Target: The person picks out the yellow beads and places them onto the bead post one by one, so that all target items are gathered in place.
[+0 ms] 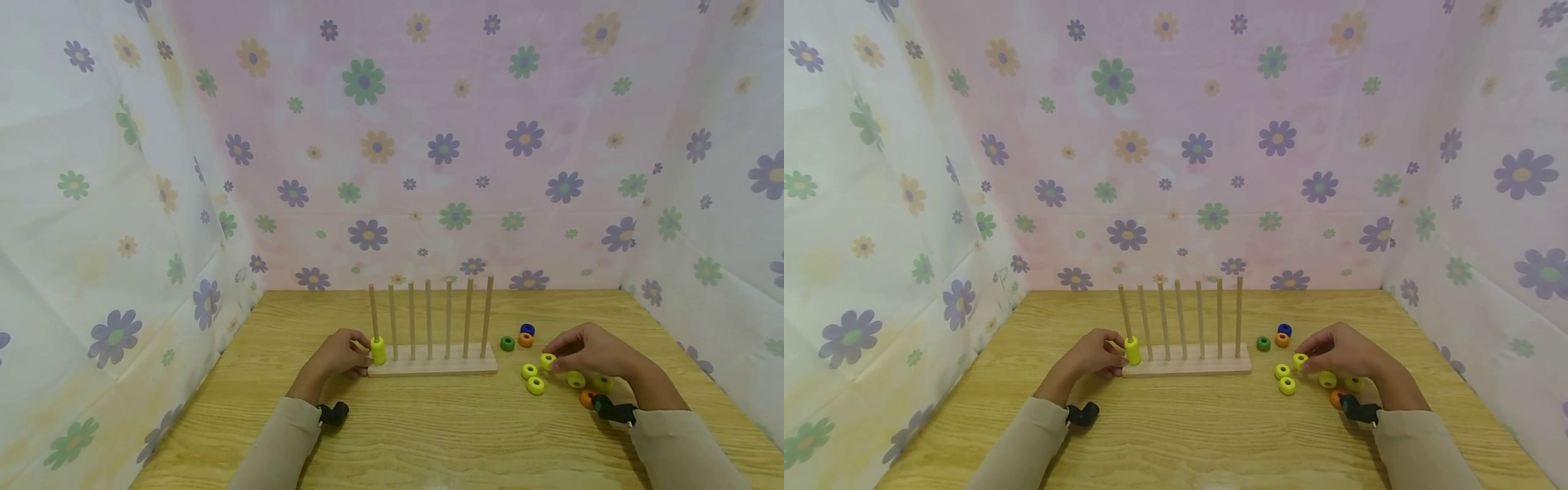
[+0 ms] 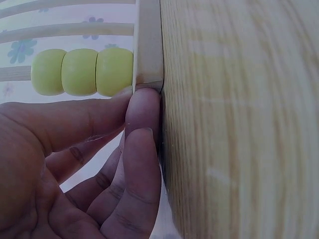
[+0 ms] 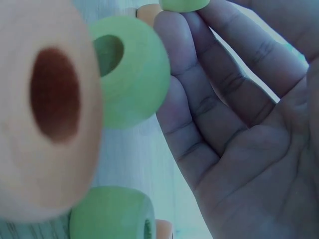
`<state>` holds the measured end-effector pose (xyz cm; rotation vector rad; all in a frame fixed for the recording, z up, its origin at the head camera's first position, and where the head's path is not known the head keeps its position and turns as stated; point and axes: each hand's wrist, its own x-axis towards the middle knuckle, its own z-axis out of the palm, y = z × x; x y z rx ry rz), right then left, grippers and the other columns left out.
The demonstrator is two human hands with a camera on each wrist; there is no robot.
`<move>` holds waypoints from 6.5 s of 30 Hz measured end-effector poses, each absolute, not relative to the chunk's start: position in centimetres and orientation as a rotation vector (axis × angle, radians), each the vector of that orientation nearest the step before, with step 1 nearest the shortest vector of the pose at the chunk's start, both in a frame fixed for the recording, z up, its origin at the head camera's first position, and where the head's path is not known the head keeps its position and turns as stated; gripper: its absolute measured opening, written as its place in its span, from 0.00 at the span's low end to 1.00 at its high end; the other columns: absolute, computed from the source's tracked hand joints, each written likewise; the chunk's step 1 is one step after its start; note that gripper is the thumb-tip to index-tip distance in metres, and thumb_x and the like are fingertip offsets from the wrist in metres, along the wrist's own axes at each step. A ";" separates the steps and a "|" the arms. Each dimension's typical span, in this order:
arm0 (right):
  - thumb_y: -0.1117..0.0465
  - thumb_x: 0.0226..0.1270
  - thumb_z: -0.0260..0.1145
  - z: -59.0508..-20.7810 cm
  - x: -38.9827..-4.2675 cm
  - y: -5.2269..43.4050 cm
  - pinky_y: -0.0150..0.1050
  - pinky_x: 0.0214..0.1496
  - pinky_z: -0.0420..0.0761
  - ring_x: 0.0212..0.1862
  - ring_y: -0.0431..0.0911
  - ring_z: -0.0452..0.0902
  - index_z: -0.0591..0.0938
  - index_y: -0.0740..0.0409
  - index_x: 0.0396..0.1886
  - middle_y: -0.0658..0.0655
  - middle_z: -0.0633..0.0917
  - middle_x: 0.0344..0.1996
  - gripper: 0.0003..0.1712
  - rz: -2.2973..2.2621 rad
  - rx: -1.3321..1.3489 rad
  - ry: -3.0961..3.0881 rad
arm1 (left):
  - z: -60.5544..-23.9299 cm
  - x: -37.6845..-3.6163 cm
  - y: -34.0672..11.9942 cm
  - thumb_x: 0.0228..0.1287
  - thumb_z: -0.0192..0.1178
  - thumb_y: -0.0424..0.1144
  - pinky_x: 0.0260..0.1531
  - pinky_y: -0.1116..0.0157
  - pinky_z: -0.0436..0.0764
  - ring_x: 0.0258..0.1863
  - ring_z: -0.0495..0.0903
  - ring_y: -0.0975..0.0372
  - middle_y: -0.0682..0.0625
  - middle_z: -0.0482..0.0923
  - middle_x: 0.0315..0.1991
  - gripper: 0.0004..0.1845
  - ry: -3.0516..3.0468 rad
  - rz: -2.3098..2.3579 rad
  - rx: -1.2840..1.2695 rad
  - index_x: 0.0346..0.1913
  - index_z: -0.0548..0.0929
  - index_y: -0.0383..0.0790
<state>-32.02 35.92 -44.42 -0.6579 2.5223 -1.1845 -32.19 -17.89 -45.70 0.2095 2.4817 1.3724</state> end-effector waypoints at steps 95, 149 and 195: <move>0.47 0.63 0.78 -34.2 -31.3 26.4 0.37 0.45 0.85 0.40 0.34 0.84 0.90 0.37 0.48 0.38 0.88 0.40 0.14 -1.005 -1.047 3.021 | -45.6 -31.9 -17.9 0.66 0.70 0.31 0.31 0.60 0.90 0.28 0.89 0.57 0.43 0.87 0.36 0.13 2.457 1.405 0.215 0.51 0.83 0.36; 0.51 0.63 0.79 -29.4 -31.7 16.0 0.38 0.33 0.85 0.33 0.37 0.86 0.91 0.41 0.41 0.40 0.90 0.32 0.08 -1.248 -1.301 2.893 | -45.2 -31.8 -17.8 0.67 0.69 0.31 0.31 0.60 0.90 0.26 0.88 0.59 0.44 0.88 0.35 0.12 2.489 1.364 0.216 0.51 0.83 0.36; 0.55 0.64 0.79 -29.5 -32.5 8.6 0.37 0.32 0.85 0.31 0.35 0.85 0.92 0.44 0.34 0.43 0.90 0.35 0.02 -1.347 -1.392 2.820 | -45.5 -32.1 -17.9 0.66 0.71 0.32 0.31 0.60 0.90 0.27 0.89 0.58 0.44 0.88 0.33 0.12 2.478 1.384 0.215 0.49 0.83 0.37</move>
